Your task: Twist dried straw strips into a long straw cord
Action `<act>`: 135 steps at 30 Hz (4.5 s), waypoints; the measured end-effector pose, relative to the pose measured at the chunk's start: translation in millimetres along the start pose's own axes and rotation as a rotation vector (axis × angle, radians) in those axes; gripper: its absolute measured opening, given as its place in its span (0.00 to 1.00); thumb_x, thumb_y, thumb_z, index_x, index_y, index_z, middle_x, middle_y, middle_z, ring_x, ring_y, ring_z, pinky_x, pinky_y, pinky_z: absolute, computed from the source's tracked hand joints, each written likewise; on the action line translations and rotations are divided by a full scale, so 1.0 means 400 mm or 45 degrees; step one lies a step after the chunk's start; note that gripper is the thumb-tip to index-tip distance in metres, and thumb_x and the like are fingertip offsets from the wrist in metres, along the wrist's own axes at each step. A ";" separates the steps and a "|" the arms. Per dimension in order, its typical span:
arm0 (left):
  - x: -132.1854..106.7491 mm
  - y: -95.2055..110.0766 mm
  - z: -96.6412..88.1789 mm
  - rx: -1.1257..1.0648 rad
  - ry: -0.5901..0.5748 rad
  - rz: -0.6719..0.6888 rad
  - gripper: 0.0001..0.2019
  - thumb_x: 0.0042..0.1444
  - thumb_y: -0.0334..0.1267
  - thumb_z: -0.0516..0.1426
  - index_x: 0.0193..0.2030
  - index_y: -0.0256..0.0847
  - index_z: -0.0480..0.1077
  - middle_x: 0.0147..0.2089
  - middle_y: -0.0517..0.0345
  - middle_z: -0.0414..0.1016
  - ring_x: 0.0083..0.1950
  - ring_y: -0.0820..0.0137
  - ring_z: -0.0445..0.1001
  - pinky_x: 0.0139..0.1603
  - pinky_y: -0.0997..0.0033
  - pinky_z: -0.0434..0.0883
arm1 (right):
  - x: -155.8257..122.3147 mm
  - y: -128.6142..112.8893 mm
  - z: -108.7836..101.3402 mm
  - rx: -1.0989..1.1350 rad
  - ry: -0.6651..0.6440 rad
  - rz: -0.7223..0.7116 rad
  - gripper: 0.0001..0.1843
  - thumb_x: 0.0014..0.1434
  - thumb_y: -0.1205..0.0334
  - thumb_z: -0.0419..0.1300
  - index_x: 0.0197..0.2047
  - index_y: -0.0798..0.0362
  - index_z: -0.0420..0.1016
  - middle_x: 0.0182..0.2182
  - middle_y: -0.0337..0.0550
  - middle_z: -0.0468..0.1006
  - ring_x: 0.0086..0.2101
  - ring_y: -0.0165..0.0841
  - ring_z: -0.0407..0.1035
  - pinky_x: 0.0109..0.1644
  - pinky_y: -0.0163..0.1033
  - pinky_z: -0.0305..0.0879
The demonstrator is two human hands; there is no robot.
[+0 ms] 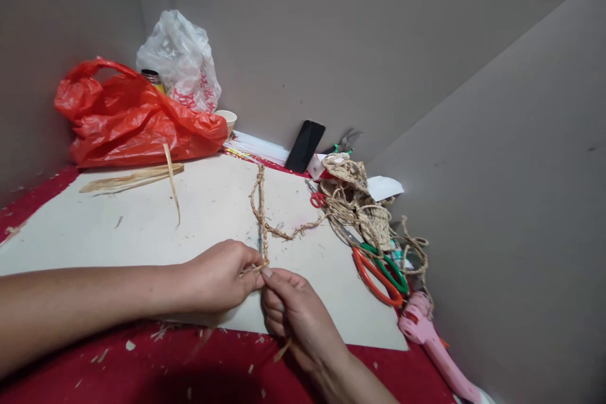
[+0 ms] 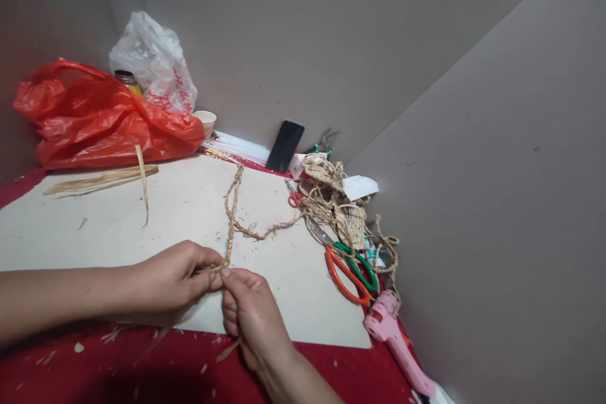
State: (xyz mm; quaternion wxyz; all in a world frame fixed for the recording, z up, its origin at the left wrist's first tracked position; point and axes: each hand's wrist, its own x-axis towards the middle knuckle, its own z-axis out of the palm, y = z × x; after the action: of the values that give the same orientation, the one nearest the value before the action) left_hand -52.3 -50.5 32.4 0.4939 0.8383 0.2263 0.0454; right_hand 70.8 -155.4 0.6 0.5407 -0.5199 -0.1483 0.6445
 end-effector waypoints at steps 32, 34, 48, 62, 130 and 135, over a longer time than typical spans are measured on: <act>0.021 -0.033 0.016 -0.313 -0.105 -0.037 0.12 0.55 0.36 0.47 0.30 0.37 0.70 0.31 0.60 0.73 0.33 0.73 0.67 0.38 0.74 0.63 | -0.002 -0.063 -0.047 -0.332 -0.260 0.145 0.14 0.54 0.54 0.62 0.29 0.58 0.71 0.12 0.25 0.47 0.14 0.19 0.36 0.17 0.29 0.32; 0.022 -0.034 0.013 -0.230 -0.104 -0.060 0.12 0.55 0.36 0.47 0.31 0.37 0.71 0.30 0.60 0.73 0.33 0.73 0.67 0.37 0.75 0.63 | 0.005 -0.060 -0.059 -0.477 -0.265 0.034 0.14 0.54 0.54 0.61 0.29 0.58 0.72 0.13 0.27 0.50 0.16 0.21 0.39 0.19 0.30 0.37; 0.048 -0.064 0.036 -0.635 -0.151 -0.186 0.11 0.50 0.41 0.52 0.23 0.36 0.66 0.23 0.63 0.65 0.25 0.77 0.59 0.29 0.76 0.57 | -0.002 -0.073 -0.044 -1.337 -0.204 -0.412 0.14 0.62 0.58 0.50 0.28 0.56 0.68 0.23 0.35 0.63 0.27 0.27 0.55 0.31 0.31 0.53; 0.037 -0.060 0.033 -0.374 -0.092 -0.146 0.12 0.51 0.41 0.50 0.22 0.37 0.63 0.19 0.67 0.56 0.22 0.78 0.52 0.23 0.77 0.52 | -0.025 -0.110 -0.046 -1.504 -0.195 -0.333 0.17 0.62 0.54 0.49 0.26 0.54 0.65 0.21 0.35 0.63 0.24 0.27 0.54 0.27 0.31 0.51; 0.040 -0.207 -0.403 0.898 0.978 -0.713 0.10 0.50 0.40 0.53 0.32 0.37 0.70 0.37 0.41 0.74 0.38 0.57 0.71 0.34 0.66 0.62 | 0.043 -0.058 -0.074 -0.291 -0.349 0.067 0.21 0.57 0.51 0.58 0.21 0.54 0.57 0.13 0.28 0.52 0.14 0.18 0.39 0.17 0.29 0.34; 0.045 -0.194 -0.396 0.820 1.152 -0.603 0.06 0.48 0.35 0.52 0.29 0.39 0.70 0.31 0.50 0.74 0.34 0.62 0.70 0.33 0.68 0.61 | 0.047 -0.055 -0.077 -0.306 -0.353 0.069 0.20 0.59 0.52 0.57 0.22 0.55 0.58 0.13 0.28 0.52 0.14 0.19 0.39 0.17 0.29 0.34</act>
State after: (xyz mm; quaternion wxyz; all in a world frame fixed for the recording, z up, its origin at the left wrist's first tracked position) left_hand -109.6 117.1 44.3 0.0665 0.7699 0.5970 0.2155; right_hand 110.6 -142.5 -5.1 0.4315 -0.4907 -0.2833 0.7020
